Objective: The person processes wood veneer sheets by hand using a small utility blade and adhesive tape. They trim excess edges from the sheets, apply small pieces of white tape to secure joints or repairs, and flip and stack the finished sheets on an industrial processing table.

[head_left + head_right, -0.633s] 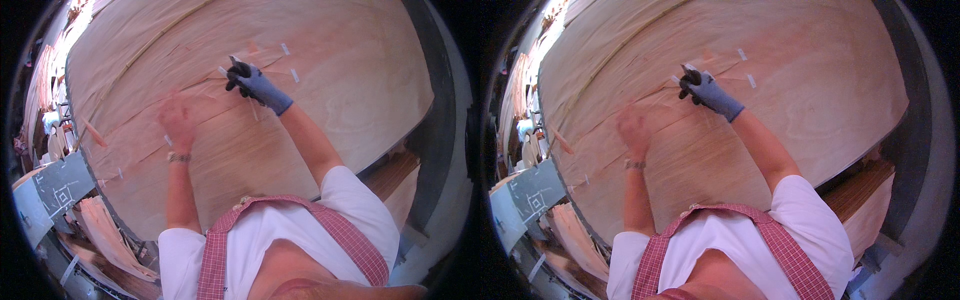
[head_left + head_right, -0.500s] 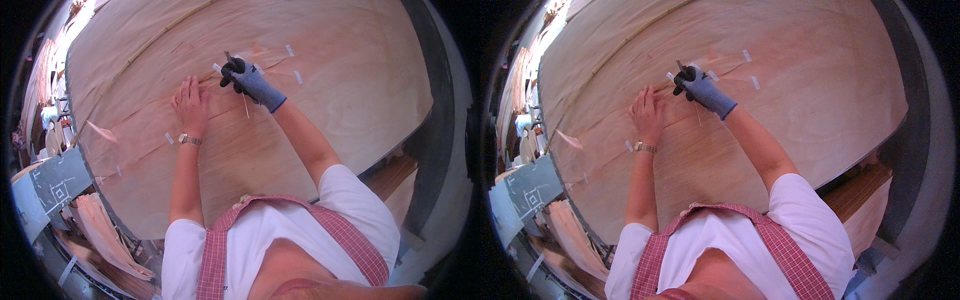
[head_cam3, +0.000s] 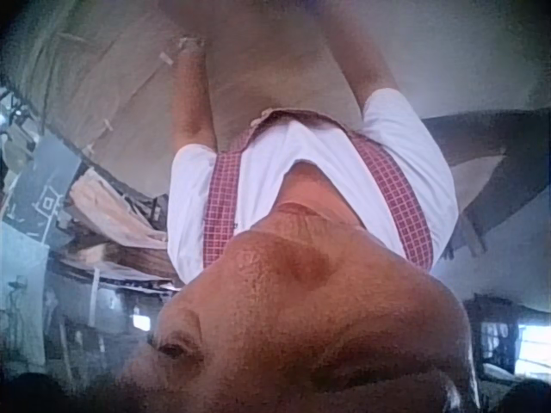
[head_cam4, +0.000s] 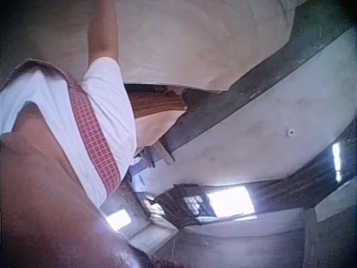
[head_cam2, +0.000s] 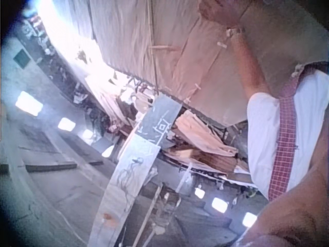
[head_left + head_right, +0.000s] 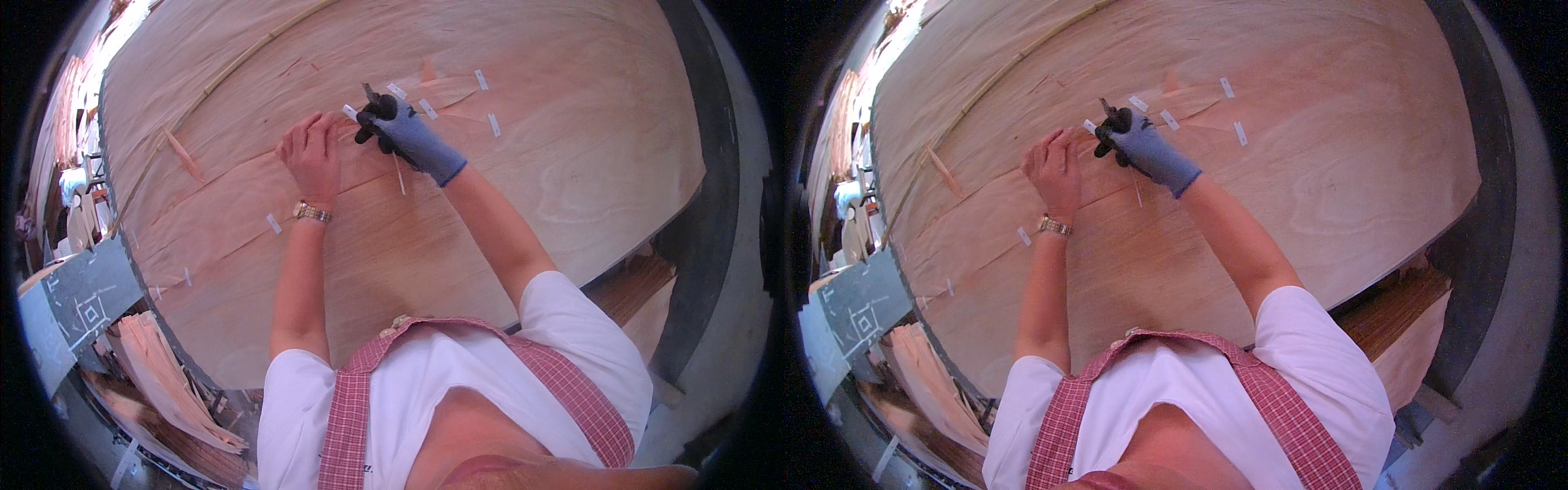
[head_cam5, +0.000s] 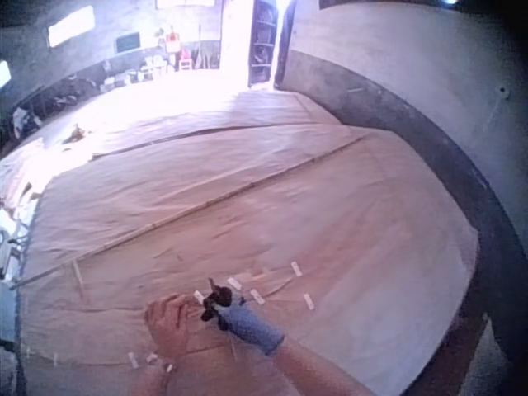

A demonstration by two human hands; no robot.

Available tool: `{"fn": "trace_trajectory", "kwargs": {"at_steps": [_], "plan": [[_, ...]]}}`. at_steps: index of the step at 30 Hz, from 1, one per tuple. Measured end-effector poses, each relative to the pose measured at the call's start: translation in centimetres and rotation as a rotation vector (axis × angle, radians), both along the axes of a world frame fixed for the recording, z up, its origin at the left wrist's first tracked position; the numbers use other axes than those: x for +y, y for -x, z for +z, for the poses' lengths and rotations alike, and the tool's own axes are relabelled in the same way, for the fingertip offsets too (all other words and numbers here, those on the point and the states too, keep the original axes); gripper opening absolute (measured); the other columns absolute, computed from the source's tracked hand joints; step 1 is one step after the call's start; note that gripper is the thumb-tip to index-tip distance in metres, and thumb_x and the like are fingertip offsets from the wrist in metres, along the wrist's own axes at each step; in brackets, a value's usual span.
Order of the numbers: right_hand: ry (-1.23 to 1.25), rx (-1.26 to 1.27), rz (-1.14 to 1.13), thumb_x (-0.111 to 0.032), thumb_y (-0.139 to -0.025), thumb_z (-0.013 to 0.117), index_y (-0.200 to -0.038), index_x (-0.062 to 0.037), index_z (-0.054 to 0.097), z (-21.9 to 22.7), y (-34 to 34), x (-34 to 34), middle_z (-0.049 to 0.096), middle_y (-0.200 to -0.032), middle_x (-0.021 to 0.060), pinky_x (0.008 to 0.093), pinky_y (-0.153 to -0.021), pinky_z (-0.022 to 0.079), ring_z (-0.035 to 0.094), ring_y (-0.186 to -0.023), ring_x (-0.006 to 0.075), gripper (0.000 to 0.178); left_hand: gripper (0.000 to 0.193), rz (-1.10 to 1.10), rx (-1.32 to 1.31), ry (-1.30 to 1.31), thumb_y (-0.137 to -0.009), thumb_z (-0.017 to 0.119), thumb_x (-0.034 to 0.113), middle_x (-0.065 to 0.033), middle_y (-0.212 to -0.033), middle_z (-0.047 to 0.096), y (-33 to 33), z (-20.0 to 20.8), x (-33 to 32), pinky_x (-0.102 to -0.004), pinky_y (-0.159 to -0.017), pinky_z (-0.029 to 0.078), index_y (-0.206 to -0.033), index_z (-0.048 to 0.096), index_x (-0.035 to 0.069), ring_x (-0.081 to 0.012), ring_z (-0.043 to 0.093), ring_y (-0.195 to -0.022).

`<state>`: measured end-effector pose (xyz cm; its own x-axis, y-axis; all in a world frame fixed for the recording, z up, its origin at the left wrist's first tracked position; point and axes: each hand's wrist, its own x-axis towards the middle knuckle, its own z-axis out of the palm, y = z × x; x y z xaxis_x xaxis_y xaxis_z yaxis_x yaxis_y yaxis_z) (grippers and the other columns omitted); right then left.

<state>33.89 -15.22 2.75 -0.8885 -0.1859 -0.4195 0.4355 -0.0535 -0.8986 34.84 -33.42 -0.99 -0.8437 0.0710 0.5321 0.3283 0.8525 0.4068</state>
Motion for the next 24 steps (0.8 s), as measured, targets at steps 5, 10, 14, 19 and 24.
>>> {"fn": "trace_trajectory", "kwargs": {"at_steps": [5, 10, 14, 19, 24], "plan": [[-0.050, 0.008, -0.073, -0.026, -0.093, 0.064, -0.097, -0.0064, 0.057, -0.5, 0.6, -0.9, 0.069, -0.076, 0.0070, 0.0205, -0.042, 0.037, 0.049, -0.049, 0.0065, 0.021, 0.025, -0.021, -0.122, 0.025, -0.082, 0.070, 0.023, 0.0025, -0.101, 0.064, 1.0, 0.0, 0.2, -0.0384, -0.094, 0.035, -0.107, 0.068, 0.021, -0.0189, 0.056, -0.103], [-0.029, 0.007, -0.078, -0.026, -0.090, 0.069, -0.092, -0.0029, 0.052, -1.0, 0.6, -1.2, 0.067, -0.073, 0.0104, 0.0264, -0.042, 0.042, 0.060, -0.055, 0.0127, 0.029, 0.026, -0.004, -0.229, 0.012, -0.081, 0.070, 0.021, 0.0023, -0.099, 0.064, 1.6, -0.5, 0.1, -0.0388, -0.091, 0.036, -0.107, 0.067, 0.022, -0.0194, 0.056, -0.100], [-0.116, -0.012, -0.072, -0.025, -0.089, 0.070, -0.092, -0.0002, 0.054, -2.4, 1.3, -1.4, 0.067, -0.074, 0.0126, 0.0292, -0.043, 0.046, 0.062, -0.055, 0.0146, 0.029, 0.024, -0.138, -0.042, 0.071, -0.082, 0.070, 0.022, 0.0022, -0.098, 0.065, 1.8, 0.1, 0.6, -0.0383, -0.083, 0.040, -0.106, 0.070, 0.022, -0.0219, 0.058, -0.096], [-0.035, -0.045, -0.140, -0.021, -0.088, 0.069, -0.091, 0.0030, 0.058, -3.0, -1.0, -1.2, 0.066, -0.071, 0.0126, 0.0303, -0.045, 0.048, 0.062, -0.052, 0.0148, 0.027, 0.019, -0.185, -0.094, 0.186, -0.082, 0.070, 0.019, 0.0032, -0.100, 0.065, 2.0, 0.4, 0.3, -0.0374, -0.084, 0.040, -0.101, 0.072, 0.022, -0.0199, 0.059, -0.097], [-0.130, -0.104, -0.123, -0.025, -0.089, 0.066, -0.085, 0.0009, 0.065, -1.9, -4.1, 0.7, 0.067, -0.066, 0.0087, 0.0292, -0.044, 0.047, 0.062, -0.050, 0.0144, 0.026, 0.020, -0.216, -0.163, 0.161, -0.082, 0.068, 0.019, 0.0041, -0.106, 0.066, 2.1, 0.7, 0.2, -0.0376, -0.088, 0.038, -0.101, 0.073, 0.021, -0.0182, 0.059, -0.100]]}}
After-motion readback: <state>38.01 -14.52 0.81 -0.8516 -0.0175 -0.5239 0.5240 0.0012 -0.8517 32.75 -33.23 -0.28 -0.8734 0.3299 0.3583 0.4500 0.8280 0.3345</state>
